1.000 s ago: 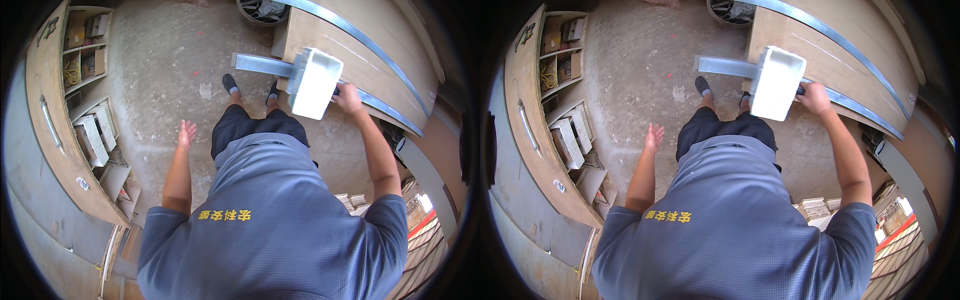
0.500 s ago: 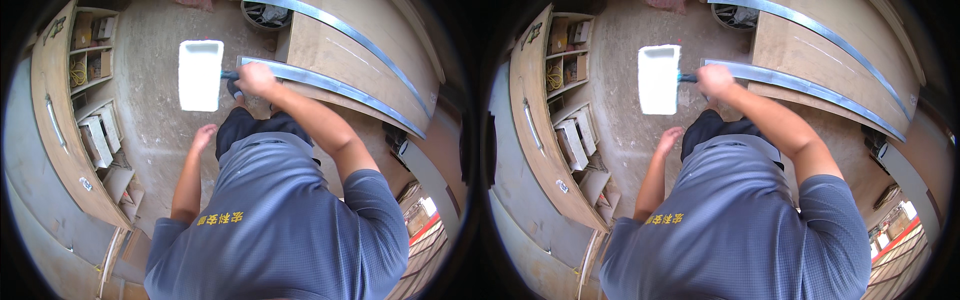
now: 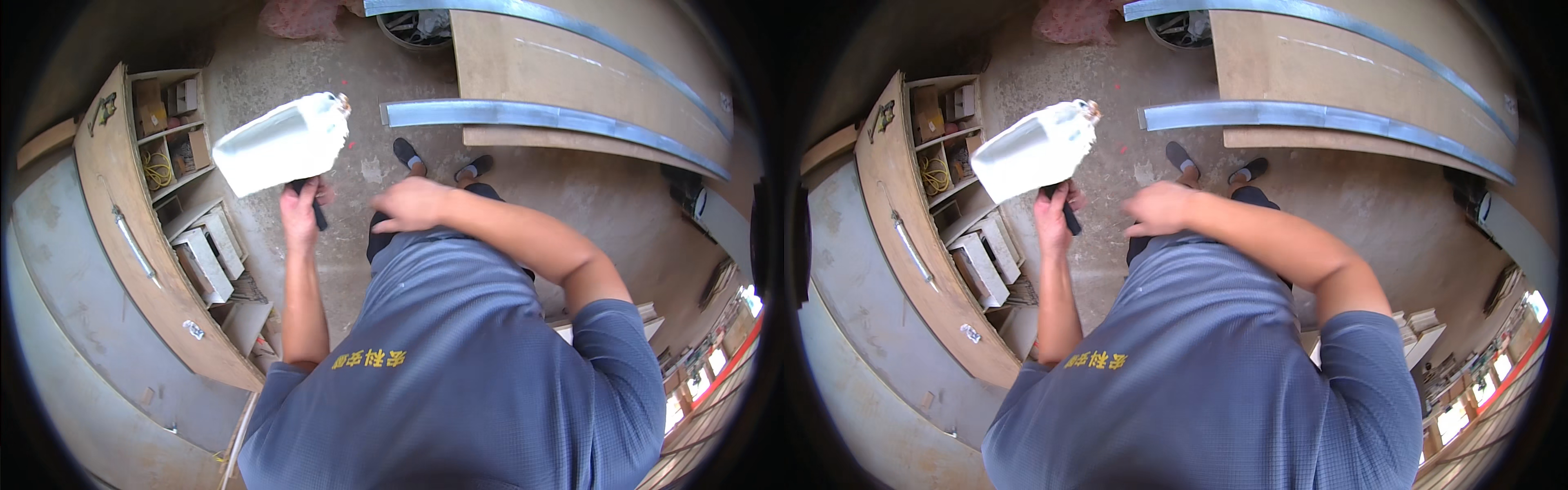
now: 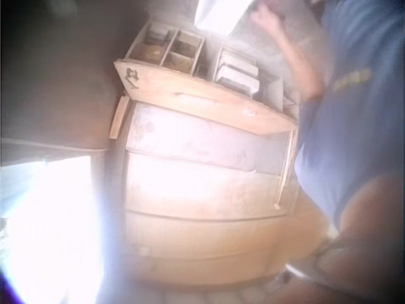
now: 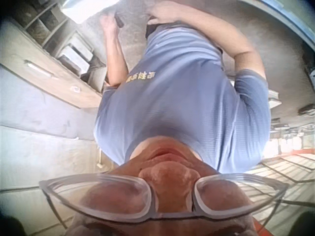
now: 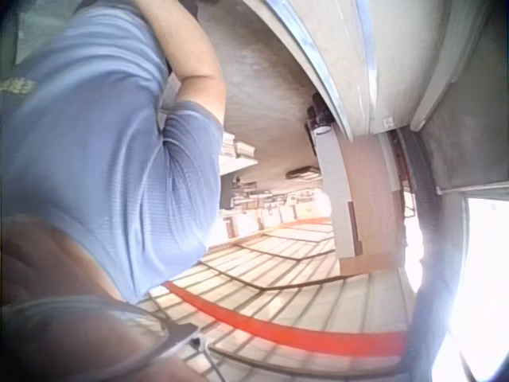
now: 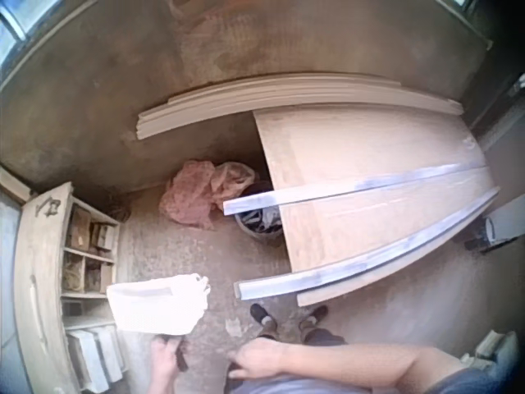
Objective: The person applies glue onto strips using a roller, retrieves a chisel from a cabinet, scrapes glue off a wooden board using the chisel, and wipes the board with a cloth.
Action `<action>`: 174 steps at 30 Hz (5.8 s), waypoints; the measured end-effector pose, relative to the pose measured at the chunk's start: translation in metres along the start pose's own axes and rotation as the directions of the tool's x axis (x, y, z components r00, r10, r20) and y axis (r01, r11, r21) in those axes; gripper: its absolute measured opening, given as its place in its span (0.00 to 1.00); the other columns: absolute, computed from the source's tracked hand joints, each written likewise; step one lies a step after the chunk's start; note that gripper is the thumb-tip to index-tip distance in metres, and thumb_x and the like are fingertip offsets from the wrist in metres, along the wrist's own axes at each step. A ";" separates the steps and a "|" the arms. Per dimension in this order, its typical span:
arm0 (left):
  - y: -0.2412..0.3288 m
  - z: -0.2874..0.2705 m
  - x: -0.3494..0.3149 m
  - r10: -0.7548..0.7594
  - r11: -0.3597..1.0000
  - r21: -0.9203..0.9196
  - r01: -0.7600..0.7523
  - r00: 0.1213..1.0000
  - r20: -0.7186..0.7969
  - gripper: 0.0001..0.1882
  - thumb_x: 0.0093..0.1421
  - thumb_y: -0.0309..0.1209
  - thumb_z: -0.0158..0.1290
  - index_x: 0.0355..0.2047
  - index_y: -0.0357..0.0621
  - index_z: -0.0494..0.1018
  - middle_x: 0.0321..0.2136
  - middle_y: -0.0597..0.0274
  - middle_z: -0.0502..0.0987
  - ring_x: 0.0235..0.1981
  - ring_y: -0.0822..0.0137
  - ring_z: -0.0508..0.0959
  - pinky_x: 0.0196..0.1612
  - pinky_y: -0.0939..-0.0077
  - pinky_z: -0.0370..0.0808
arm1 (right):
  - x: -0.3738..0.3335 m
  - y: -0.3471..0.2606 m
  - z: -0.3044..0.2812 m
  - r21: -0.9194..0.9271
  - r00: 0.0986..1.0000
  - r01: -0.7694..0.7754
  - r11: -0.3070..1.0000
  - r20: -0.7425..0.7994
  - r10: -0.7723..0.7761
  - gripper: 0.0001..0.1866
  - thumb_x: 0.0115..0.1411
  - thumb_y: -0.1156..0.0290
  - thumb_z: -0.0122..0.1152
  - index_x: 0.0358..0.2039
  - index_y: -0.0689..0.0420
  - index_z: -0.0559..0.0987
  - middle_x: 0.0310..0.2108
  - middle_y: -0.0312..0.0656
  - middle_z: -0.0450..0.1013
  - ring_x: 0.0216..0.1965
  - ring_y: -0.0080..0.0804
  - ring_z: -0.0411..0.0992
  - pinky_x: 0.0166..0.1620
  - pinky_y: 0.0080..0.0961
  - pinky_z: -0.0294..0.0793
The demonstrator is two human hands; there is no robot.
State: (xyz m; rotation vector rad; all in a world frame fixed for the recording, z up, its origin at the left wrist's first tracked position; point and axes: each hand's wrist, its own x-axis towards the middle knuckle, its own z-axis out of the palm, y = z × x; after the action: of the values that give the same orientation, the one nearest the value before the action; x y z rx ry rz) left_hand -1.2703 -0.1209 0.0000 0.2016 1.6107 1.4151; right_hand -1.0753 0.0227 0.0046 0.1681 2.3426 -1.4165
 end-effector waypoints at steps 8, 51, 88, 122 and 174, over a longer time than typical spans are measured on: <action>0.024 -0.006 0.070 -0.044 0.475 0.767 -0.432 0.859 0.511 0.15 0.53 0.30 0.56 0.41 0.35 0.76 0.30 0.54 0.82 0.33 0.59 0.81 0.39 0.66 0.75 | -0.242 0.172 0.120 0.245 0.434 -0.833 0.497 -0.269 0.860 0.18 0.57 0.60 0.52 0.41 0.59 0.74 0.38 0.55 0.75 0.42 0.52 0.73 0.46 0.43 0.72; -0.143 0.819 0.037 -0.516 -0.053 0.497 -0.866 0.449 0.729 0.21 0.50 0.44 0.56 0.27 0.33 0.77 0.24 0.37 0.77 0.30 0.46 0.79 0.39 0.58 0.74 | -0.544 0.238 0.414 0.954 -0.193 0.274 -0.124 0.181 0.964 0.10 0.57 0.69 0.56 0.37 0.59 0.77 0.27 0.38 0.75 0.31 0.25 0.72 0.35 0.24 0.72; -0.454 1.762 -0.148 -0.548 0.339 0.606 -0.720 0.372 0.749 0.16 0.51 0.38 0.56 0.17 0.38 0.70 0.11 0.60 0.69 0.10 0.67 0.70 0.13 0.70 0.67 | -1.229 0.560 0.285 0.666 -0.164 0.707 -0.236 0.479 0.862 0.06 0.59 0.69 0.53 0.32 0.57 0.76 0.17 0.34 0.67 0.17 0.22 0.64 0.21 0.23 0.68; -0.471 1.930 -0.223 -0.452 -0.058 0.810 -0.583 0.739 0.499 0.21 0.51 0.44 0.57 0.23 0.34 0.76 0.13 0.56 0.73 0.14 0.65 0.73 0.21 0.68 0.69 | -1.702 0.858 0.309 0.778 0.098 0.530 -0.339 0.340 0.935 0.07 0.61 0.66 0.54 0.35 0.55 0.76 0.17 0.33 0.67 0.17 0.22 0.65 0.20 0.24 0.69; -0.322 1.868 0.030 0.054 0.999 0.006 -0.054 0.996 0.075 0.07 0.54 0.20 0.49 0.30 0.38 0.61 0.18 0.61 0.65 0.13 0.69 0.66 0.13 0.73 0.64 | -1.629 0.833 0.129 0.960 0.018 0.104 -0.260 0.260 0.965 0.10 0.59 0.69 0.53 0.37 0.59 0.77 0.24 0.40 0.74 0.22 0.26 0.71 0.27 0.22 0.71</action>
State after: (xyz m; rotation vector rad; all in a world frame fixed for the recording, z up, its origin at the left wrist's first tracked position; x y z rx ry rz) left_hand 0.2000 1.0736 -0.0635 0.3015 1.5607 1.4255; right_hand 0.6999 0.4738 -0.0951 2.6812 0.3234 -1.8496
